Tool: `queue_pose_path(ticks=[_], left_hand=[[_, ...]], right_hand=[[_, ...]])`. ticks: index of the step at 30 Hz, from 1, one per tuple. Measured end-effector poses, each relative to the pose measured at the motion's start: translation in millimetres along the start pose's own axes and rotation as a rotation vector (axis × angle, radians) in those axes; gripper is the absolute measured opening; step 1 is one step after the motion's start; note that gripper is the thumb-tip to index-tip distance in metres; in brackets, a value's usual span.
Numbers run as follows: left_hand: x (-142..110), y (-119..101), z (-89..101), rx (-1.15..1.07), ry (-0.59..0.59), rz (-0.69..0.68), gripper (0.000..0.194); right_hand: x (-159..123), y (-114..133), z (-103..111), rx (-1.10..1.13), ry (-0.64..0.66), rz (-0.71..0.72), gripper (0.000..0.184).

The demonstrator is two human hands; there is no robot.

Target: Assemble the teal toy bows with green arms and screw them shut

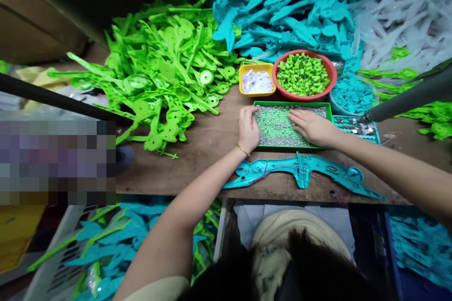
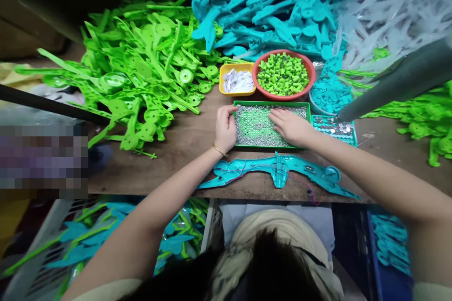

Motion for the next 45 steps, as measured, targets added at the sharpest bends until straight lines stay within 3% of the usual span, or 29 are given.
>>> queue_pose_path(ticks=[3,6,9,11,13,15,17,20,23,26,30,33,37,39,42,45], left_hand=[[0.1,1.3,-0.8,-0.011,0.011,0.013,0.028],[0.5,1.0,-1.4,-0.007,0.028,0.017,0.027],[0.7,0.0,-0.7,0.023,0.035,0.016,0.025],[0.8,-0.5,0.5,0.042,0.030,0.016,0.023],[0.8,-0.9,1.6,0.049,0.022,0.015,0.023],[0.7,-1.3,1.9,0.049,0.018,0.011,0.023],[0.7,-1.2,2.0,0.049,0.013,0.009,0.024],[0.6,-0.2,3.1,0.046,-0.005,0.012,0.025],[0.3,0.8,4.0,0.051,-0.016,0.017,0.024],[0.1,1.2,3.3,0.076,-0.006,0.022,0.022],[0.4,-0.3,4.0,0.090,-0.009,0.013,0.020],[0.7,-0.1,3.9,0.088,-0.010,0.014,0.020],[0.6,1.0,3.2,0.088,-0.008,0.024,0.020],[0.5,0.4,2.9,0.091,-0.005,0.021,0.020],[0.6,-1.0,2.9,0.102,-0.001,0.017,0.020],[0.9,-1.5,3.2,0.111,0.004,0.019,0.019]], right_hand=[[-41.1,-31.8,4.5,0.038,-0.050,-0.270,0.068],[-40.6,-23.0,-5.6,0.123,-0.079,-0.469,0.080],[-1.6,29.2,-19.7,0.186,-0.039,-0.362,0.081],[18.8,68.5,-29.7,0.204,0.053,-0.154,0.073],[16.6,91.1,-35.7,0.198,0.138,0.049,0.064],[-4.4,85.3,-31.3,0.170,0.142,0.146,0.057],[-32.3,57.6,-17.4,0.125,0.081,0.126,0.052],[-62.5,12.2,2.8,0.046,0.022,-0.024,0.044],[-58.0,-6.4,12.7,0.053,-0.038,-0.243,0.042],[-23.0,18.5,5.5,0.150,-0.065,-0.289,0.037],[10.1,55.3,-6.1,0.201,-0.013,-0.122,0.020],[-9.7,35.6,3.3,0.163,-0.013,-0.118,0.016],[-51.9,-10.0,25.1,0.087,-0.077,-0.264,0.018],[-54.7,-12.8,25.2,0.084,-0.084,-0.306,0.027],[-31.5,13.2,12.0,0.117,-0.062,-0.284,0.033],[-1.7,50.5,-2.6,0.165,0.005,-0.159,0.019]])
Point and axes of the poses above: each hand's wrist, its own x-axis towards the middle knuckle, its own z-axis out of the back of the hand, y = z × x, the point moved 10 cm from there along x, towards the middle knuckle, and after that the axes turned 15 degrees about x, right-handed, at the moved point
